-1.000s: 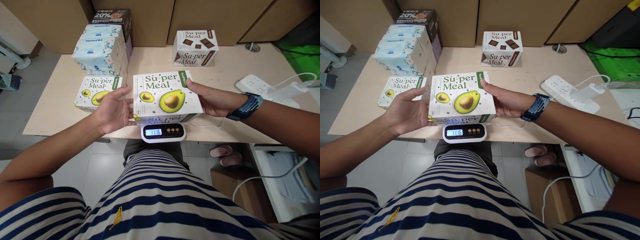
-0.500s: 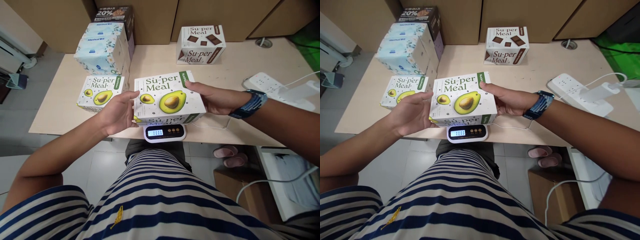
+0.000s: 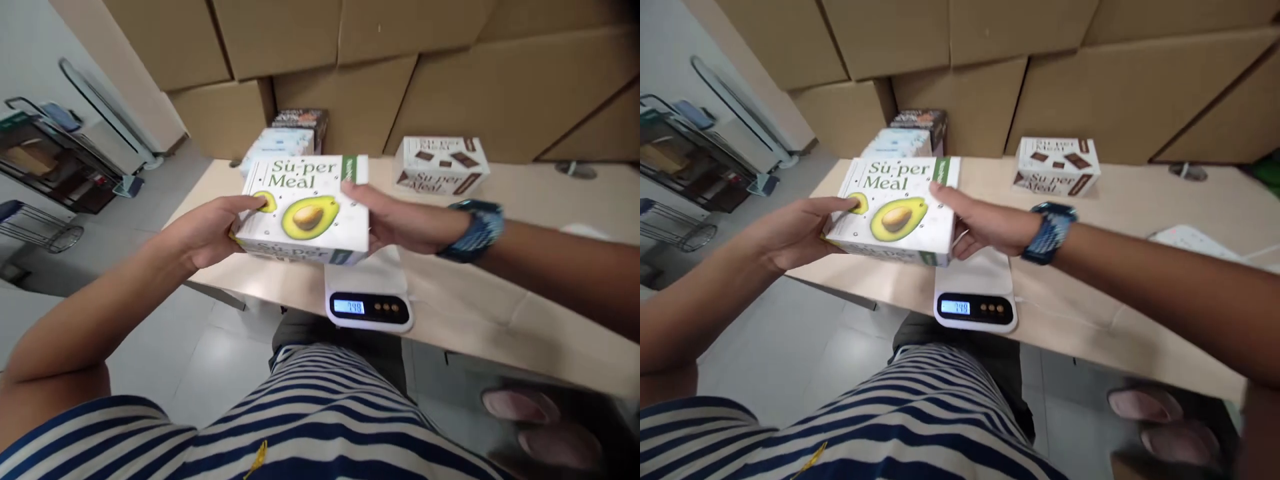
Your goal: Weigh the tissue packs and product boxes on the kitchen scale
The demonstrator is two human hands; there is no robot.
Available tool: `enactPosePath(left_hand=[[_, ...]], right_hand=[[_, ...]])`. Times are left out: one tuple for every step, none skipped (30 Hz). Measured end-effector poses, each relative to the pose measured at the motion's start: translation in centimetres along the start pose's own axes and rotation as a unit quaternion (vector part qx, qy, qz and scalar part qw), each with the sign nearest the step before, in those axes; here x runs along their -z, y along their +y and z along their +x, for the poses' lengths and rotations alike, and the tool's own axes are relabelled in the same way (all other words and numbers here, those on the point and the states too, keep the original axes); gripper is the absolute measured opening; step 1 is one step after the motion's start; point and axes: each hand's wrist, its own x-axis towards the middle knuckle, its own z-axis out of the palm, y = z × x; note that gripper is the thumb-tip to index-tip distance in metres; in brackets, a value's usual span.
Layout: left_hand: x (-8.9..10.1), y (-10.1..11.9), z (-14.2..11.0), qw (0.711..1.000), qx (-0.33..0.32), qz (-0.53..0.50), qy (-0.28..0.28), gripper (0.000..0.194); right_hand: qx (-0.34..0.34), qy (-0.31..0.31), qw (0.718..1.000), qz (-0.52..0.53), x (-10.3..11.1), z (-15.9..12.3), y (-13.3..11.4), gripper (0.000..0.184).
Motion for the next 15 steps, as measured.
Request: enactPosePath(left_hand=[[1.2,0.0,0.2,1.0,0.001,0.001,0.027,0.05],[2.3,-0.2,0.4,0.999,-0.001,0.005,0.047,0.048],[3.4,-0.4,0.7,0.998,-0.005,0.011,0.061,0.046],[4.4,-0.6,1.1,0.997,-0.01,0.016,0.07,0.042],[5.4,-0.8,1.5,0.997,-0.016,0.021,0.076,0.039],[6.2,-1.1,2.0,0.996,-0.021,0.024,0.079,0.037],[6.9,-1.3,2.4,0.996,-0.026,0.026,0.08,0.036],[7.6,-1.6,3.0,0.996,-0.03,0.026,0.08,0.035],[8.1,-1.8,3.5,0.996,-0.036,0.027,0.079,0.035],[8.6,-2.1,4.1,0.996,-0.041,0.031,0.078,0.035],[9.0,-2.3,4.6,0.995,-0.045,0.036,0.076,0.036],[9.3,-2.5,5.0,0.995,-0.049,0.042,0.074,0.038],[9.6,-2.6,5.4,0.995,-0.05,0.048,0.073,0.039],[9.8,-2.7,5.8,0.995,-0.05,0.053,0.072,0.041],[10.0,-2.8,6.1,0.995,-0.049,0.058,0.071,0.045]], right_hand=[[-0.024,-0.012,1.0,0.0,-0.8,1.2,-0.5,0.091],[-0.055,-0.019,0.998,-0.001,-1.5,2.2,-1.0,0.095],[-0.091,-0.024,0.996,-0.001,-2.3,3.2,-1.4,0.097],[-0.119,-0.029,0.992,-0.001,-3.1,4.1,-1.7,0.099],[-0.142,-0.032,0.989,-0.006,-3.7,4.8,-2.0,0.1],[-0.158,-0.033,0.987,-0.014,-4.4,5.5,-2.1,0.102],[-0.169,-0.034,0.985,-0.027,-4.9,6.0,-2.1,0.104],[-0.175,-0.037,0.983,-0.045,-5.2,6.6,-1.9,0.106],[-0.178,-0.043,0.981,-0.065,-5.5,7.1,-1.7,0.108],[-0.179,-0.051,0.979,-0.084,-5.6,7.6,-1.5,0.11],[-0.181,-0.059,0.977,-0.101,-5.6,8.0,-1.3,0.111],[-0.183,-0.064,0.974,-0.117,-5.5,8.5,-1.1,0.111],[-0.184,-0.065,0.972,-0.131,-5.3,8.9,-1.0,0.111],[-0.184,-0.061,0.97,-0.144,-5.1,9.3,-0.9,0.11],[-0.184,-0.055,0.969,-0.157,-4.8,9.7,-1.0,0.108]])
